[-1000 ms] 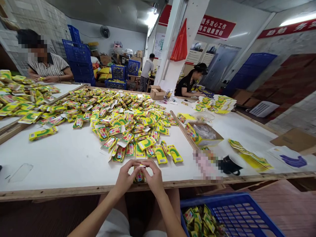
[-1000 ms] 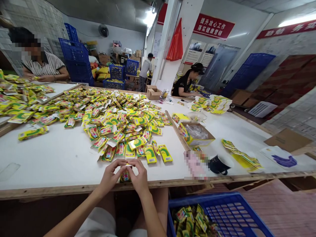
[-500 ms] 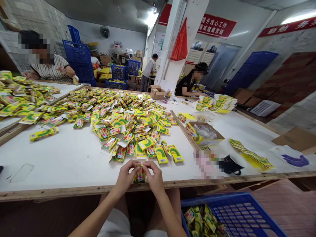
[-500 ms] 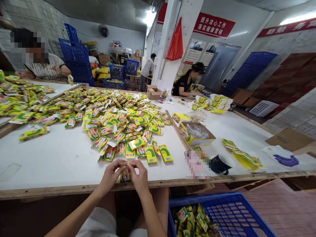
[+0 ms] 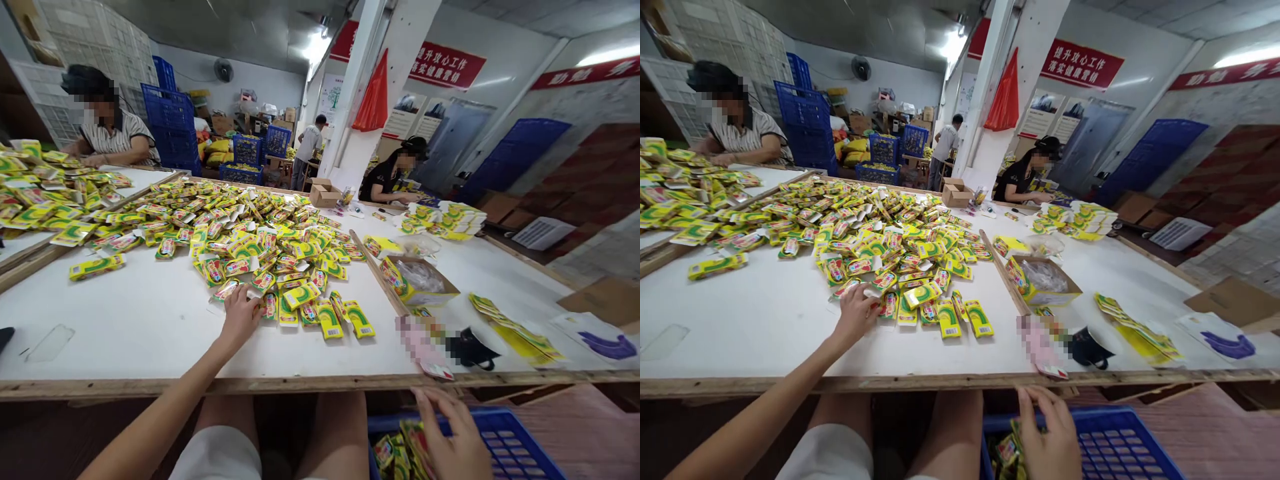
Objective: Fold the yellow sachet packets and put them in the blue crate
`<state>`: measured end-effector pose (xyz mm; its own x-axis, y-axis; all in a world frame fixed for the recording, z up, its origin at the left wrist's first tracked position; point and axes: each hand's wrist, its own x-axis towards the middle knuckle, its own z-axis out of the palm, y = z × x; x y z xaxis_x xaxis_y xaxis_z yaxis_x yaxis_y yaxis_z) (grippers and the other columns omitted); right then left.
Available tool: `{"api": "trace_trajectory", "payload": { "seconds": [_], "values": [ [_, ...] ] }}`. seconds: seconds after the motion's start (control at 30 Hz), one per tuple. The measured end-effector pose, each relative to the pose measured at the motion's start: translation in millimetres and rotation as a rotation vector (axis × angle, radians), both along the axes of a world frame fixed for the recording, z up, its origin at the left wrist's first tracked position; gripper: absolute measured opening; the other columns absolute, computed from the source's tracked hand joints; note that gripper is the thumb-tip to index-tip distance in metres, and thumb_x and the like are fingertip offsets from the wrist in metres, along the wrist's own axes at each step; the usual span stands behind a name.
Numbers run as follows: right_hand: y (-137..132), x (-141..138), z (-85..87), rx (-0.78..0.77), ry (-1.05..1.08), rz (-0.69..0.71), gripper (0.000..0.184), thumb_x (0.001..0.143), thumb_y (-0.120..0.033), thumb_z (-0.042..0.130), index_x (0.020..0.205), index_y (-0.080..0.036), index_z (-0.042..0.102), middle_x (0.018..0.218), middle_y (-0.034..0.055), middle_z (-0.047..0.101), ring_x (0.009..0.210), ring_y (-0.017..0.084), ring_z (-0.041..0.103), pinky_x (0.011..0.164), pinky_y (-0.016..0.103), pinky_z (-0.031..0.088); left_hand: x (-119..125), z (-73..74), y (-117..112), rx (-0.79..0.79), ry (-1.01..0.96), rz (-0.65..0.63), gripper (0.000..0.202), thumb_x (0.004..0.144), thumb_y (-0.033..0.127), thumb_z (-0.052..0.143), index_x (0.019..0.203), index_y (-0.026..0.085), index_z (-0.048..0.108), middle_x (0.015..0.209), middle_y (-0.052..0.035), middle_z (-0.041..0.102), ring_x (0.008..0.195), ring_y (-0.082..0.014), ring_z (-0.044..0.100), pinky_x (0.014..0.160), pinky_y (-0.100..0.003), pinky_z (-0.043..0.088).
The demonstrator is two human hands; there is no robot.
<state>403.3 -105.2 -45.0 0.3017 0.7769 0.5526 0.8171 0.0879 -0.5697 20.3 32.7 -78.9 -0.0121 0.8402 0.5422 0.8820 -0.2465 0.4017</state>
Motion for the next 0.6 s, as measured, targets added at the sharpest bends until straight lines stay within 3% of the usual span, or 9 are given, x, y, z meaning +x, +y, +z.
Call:
{"api": "trace_trajectory", "payload": {
  "seconds": [0.07, 0.17, 0.3, 0.4, 0.5, 0.6],
  "values": [
    [-4, -6, -5.7, -0.041, 0.053, 0.016, 0.050, 0.079, -0.066, 0.051, 0.080, -0.020, 0.071, 0.087, 0.0102, 0.069, 0.080, 0.026, 0.064, 0.074, 0.036, 0.050, 3, -3.3, 15, -0.035, 0.073, 0.022, 0.010, 0.082, 0.019, 0.054, 0.085, 0.021, 0.064, 0.104, -0.0119, 0.063, 0.105, -0.0323, 0.053, 0.090, -0.048, 0.038],
    [1, -37, -14.6, -0.088, 0.165, 0.092, 0.046, 0.080, -0.063, 0.053, 0.080, -0.020, 0.070, 0.084, 0.0085, 0.071, 0.075, 0.023, 0.066, 0.069, 0.032, 0.053, 8, -6.0, 29, -0.037, 0.092, 0.084, 0.013, 0.084, 0.017, 0.049, 0.090, 0.018, 0.060, 0.081, -0.0092, 0.062, 0.087, -0.0283, 0.057, 0.082, -0.042, 0.040],
    [13, -74, -16.5, -0.097, 0.279, 0.202, 0.041, 0.081, -0.058, 0.055, 0.080, -0.020, 0.070, 0.081, 0.0076, 0.072, 0.074, 0.023, 0.067, 0.069, 0.030, 0.054, 2, -0.4, 35, -0.019, 0.102, 0.098, 0.013, 0.084, 0.020, 0.050, 0.076, 0.018, 0.061, 0.080, -0.0099, 0.059, 0.085, -0.0287, 0.056, 0.077, -0.040, 0.041],
    [18, -90, -15.5, -0.115, 0.347, 0.278, 0.034, 0.083, -0.051, 0.056, 0.081, -0.020, 0.070, 0.081, 0.0068, 0.072, 0.075, 0.022, 0.067, 0.066, 0.027, 0.053, -5, 11.2, 27, 0.014, 0.078, 0.074, 0.017, 0.086, 0.017, 0.047, 0.079, 0.018, 0.062, 0.085, -0.0092, 0.057, 0.084, -0.0252, 0.055, 0.074, -0.036, 0.043],
    [27, -105, -17.9, -0.114, 0.387, 0.342, 0.026, 0.086, -0.044, 0.055, 0.084, -0.021, 0.068, 0.086, 0.0066, 0.071, 0.081, 0.022, 0.066, 0.071, 0.028, 0.053, -5, 23.8, 8, 0.122, -0.028, -0.061, 0.019, 0.088, 0.015, 0.044, 0.087, 0.019, 0.063, 0.097, -0.0089, 0.054, 0.089, -0.0221, 0.053, 0.078, -0.034, 0.045],
    [44, -127, -25.5, -0.104, 0.426, 0.440, 0.021, 0.087, -0.038, 0.055, 0.094, -0.022, 0.067, 0.105, 0.0082, 0.068, 0.103, 0.024, 0.061, 0.092, 0.035, 0.047, 9, 28.5, -13, 0.147, -0.109, -0.304, 0.022, 0.089, 0.013, 0.041, 0.091, 0.019, 0.062, 0.113, -0.0098, 0.050, 0.092, -0.0195, 0.054, 0.080, -0.033, 0.047]
  ]
}}
